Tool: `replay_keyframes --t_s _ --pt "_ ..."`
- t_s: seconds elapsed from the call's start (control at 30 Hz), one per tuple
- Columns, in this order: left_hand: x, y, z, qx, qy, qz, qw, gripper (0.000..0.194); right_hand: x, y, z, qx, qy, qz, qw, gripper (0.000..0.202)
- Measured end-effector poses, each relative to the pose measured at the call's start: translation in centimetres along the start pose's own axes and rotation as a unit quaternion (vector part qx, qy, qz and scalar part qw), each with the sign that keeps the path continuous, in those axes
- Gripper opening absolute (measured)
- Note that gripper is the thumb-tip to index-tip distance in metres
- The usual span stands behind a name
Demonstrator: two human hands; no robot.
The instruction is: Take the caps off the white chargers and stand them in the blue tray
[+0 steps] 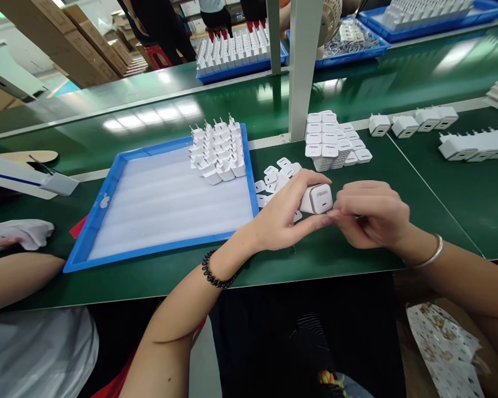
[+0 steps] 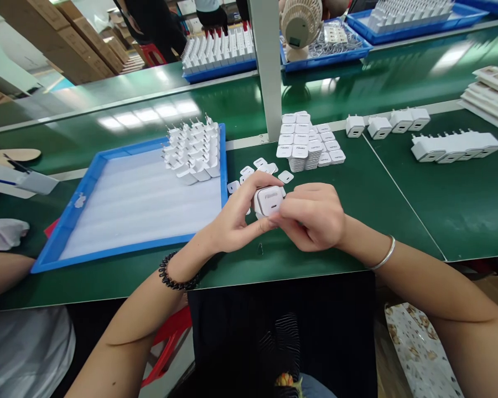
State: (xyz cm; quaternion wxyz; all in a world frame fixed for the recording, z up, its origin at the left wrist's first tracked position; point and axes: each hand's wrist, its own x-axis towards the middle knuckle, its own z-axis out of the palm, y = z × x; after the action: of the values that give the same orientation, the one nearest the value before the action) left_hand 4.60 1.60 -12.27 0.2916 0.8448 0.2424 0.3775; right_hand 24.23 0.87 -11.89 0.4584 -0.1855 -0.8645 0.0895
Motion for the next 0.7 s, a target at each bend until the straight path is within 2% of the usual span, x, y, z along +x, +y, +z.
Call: replay_keyframes --t_s 0.07,0.17,0.23,0.3,0.4,0.47,0.6,0.7 --pt "0.1 0.3 0.0 0.002 0.017 0.012 1.0 0.03 -0.1 0.0 -0.4 0.025 0.01 -0.013 1.0 0.033" --pt "0.2 0.5 -0.1 0.011 0.085 0.02 0.996 0.014 -0.3 0.1 -0.4 0.046 0.049 -0.015 0.998 0.028" --pt "0.2 0.6 -0.2 0.005 0.124 0.005 0.992 0.017 -0.5 0.2 -0.3 0.05 0.058 0.008 0.997 0.027" --pt "0.2 0.6 -0.5 -0.027 0.145 -0.027 0.989 0.024 -0.5 0.4 -0.1 0.05 0.042 0.061 0.996 0.029" --pt "0.1 0.2 -1.3 -0.113 0.135 -0.093 0.98 0.039 -0.4 0.6 0.1 0.044 0.018 0.121 0.992 0.03" --pt "0.3 -0.3 -2.1 -0.169 0.128 -0.132 0.968 0.046 -0.3 0.9 0.3 0.019 0.038 0.116 0.992 0.026" --pt "0.8 -1.0 -4.6 -0.223 0.158 -0.215 0.938 0.046 -0.6 2.2 0.3 -0.059 0.143 0.061 0.986 0.011" --pt "1.0 -1.1 -7.0 -0.167 0.202 -0.273 0.926 0.034 -0.7 3.7 -0.6 -0.079 0.164 0.137 0.974 0.012"
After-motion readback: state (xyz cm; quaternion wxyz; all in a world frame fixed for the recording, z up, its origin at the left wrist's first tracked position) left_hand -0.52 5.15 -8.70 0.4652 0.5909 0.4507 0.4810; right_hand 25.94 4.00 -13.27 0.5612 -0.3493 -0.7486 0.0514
